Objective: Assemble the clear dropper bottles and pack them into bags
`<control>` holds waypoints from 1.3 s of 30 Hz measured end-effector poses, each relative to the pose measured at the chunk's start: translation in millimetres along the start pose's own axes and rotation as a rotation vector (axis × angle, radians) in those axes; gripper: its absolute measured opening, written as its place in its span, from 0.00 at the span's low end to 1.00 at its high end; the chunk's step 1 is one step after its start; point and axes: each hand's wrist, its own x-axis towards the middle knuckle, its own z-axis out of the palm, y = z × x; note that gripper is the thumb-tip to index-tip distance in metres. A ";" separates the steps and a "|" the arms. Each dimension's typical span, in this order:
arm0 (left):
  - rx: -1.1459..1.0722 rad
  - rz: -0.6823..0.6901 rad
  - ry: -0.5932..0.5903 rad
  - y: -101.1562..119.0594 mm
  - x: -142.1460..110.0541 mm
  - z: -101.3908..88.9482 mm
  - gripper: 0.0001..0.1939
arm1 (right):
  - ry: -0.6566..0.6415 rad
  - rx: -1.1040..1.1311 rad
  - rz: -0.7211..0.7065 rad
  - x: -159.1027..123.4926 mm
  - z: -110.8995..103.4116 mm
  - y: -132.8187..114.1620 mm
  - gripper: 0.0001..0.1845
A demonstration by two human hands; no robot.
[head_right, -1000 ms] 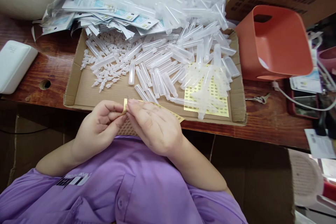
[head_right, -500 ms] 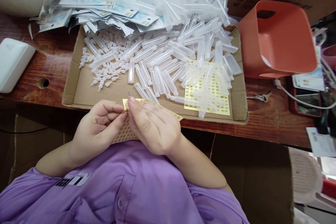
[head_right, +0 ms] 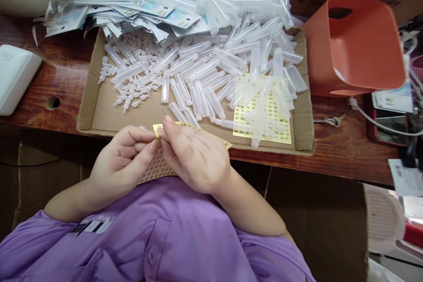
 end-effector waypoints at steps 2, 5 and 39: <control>-0.020 -0.002 0.003 0.0 -0.5 0.5 0.04 | 0.008 0.008 -0.009 -1.3 2.1 0.3 0.43; -0.048 0.002 0.013 0.4 -1.1 0.6 0.03 | 0.027 0.037 -0.017 -2.1 4.5 0.3 0.43; 0.842 -0.224 0.146 89.2 84.9 -103.2 0.17 | 0.567 0.089 0.198 -14.5 7.1 28.7 0.38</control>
